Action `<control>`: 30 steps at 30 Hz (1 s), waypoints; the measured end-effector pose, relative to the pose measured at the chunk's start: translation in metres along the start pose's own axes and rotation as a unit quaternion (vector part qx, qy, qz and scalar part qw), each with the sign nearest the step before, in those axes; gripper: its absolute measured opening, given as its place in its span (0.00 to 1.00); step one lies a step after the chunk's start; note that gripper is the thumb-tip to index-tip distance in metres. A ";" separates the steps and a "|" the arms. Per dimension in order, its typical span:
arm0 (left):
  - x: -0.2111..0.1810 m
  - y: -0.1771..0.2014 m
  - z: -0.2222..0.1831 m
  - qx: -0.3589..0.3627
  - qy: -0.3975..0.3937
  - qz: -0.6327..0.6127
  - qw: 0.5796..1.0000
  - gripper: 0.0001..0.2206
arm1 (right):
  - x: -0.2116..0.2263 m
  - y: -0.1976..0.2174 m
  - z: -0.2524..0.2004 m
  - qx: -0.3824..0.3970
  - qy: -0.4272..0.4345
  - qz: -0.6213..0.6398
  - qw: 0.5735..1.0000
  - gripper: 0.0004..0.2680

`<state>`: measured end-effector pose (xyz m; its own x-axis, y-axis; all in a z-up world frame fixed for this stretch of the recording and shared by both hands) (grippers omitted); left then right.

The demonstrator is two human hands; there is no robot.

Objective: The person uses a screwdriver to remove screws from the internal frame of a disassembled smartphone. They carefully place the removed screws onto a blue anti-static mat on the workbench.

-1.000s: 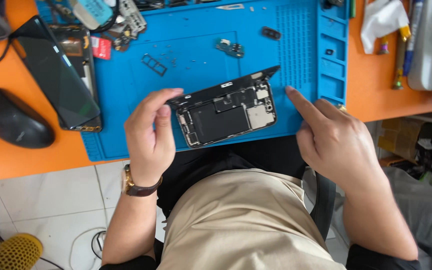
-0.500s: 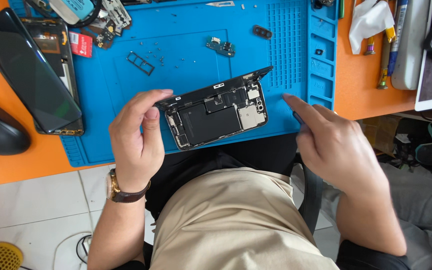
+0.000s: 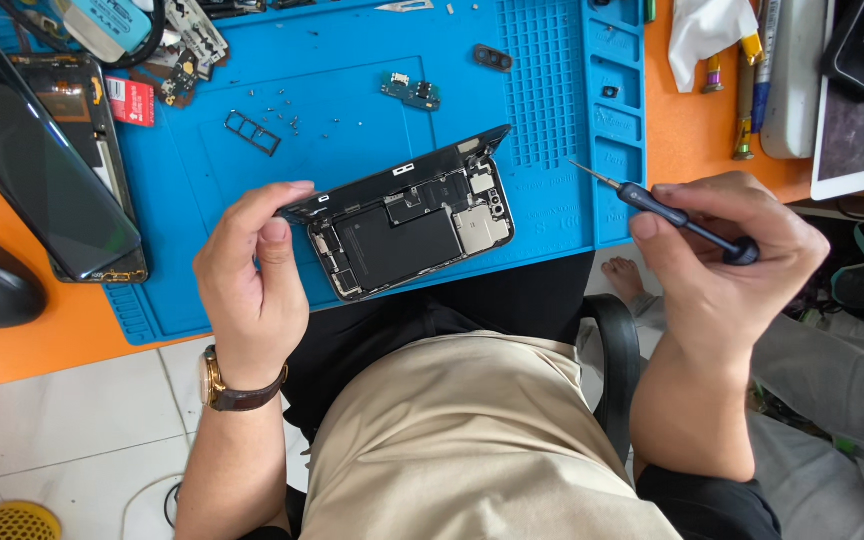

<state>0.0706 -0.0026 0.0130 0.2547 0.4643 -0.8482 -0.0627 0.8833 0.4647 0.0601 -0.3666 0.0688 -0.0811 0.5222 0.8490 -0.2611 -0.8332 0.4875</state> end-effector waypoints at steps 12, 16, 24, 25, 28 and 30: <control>-0.001 0.000 0.002 -0.002 0.007 -0.011 1.000 0.15 | 0.011 -0.015 -0.011 -0.074 0.066 0.017 0.995 0.08; -0.001 -0.001 0.001 0.003 0.006 -0.010 1.000 0.15 | -0.002 -0.047 -0.008 -0.027 0.052 0.082 0.995 0.15; -0.002 0.000 0.003 0.005 0.014 -0.017 1.000 0.15 | -0.028 -0.071 -0.007 0.003 0.039 0.088 0.995 0.14; -0.001 0.000 0.003 0.006 0.014 -0.018 1.000 0.15 | -0.027 -0.071 -0.006 0.002 0.038 0.087 0.995 0.14; -0.003 0.000 0.004 0.003 0.000 -0.018 1.000 0.16 | -0.027 -0.071 -0.007 0.004 0.040 0.072 0.997 0.13; -0.002 0.000 0.003 0.006 0.009 -0.008 1.000 0.17 | -0.031 -0.072 -0.007 0.005 0.026 0.081 0.996 0.10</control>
<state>0.0730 -0.0037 0.0153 0.2383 0.4506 -0.8603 -0.0462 0.8901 0.4534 0.0747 -0.3216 0.0060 -0.1704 0.3888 0.9054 -0.2304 -0.9091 0.3470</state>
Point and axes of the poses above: each hand's wrist, its own z-axis towards the middle knuckle, its own y-axis out of the back of the hand, x = y × z, the point moved 8 cm from there along z, towards the middle knuckle, and after that the axes turned 1 degree about -z, right-handed, at the moved point
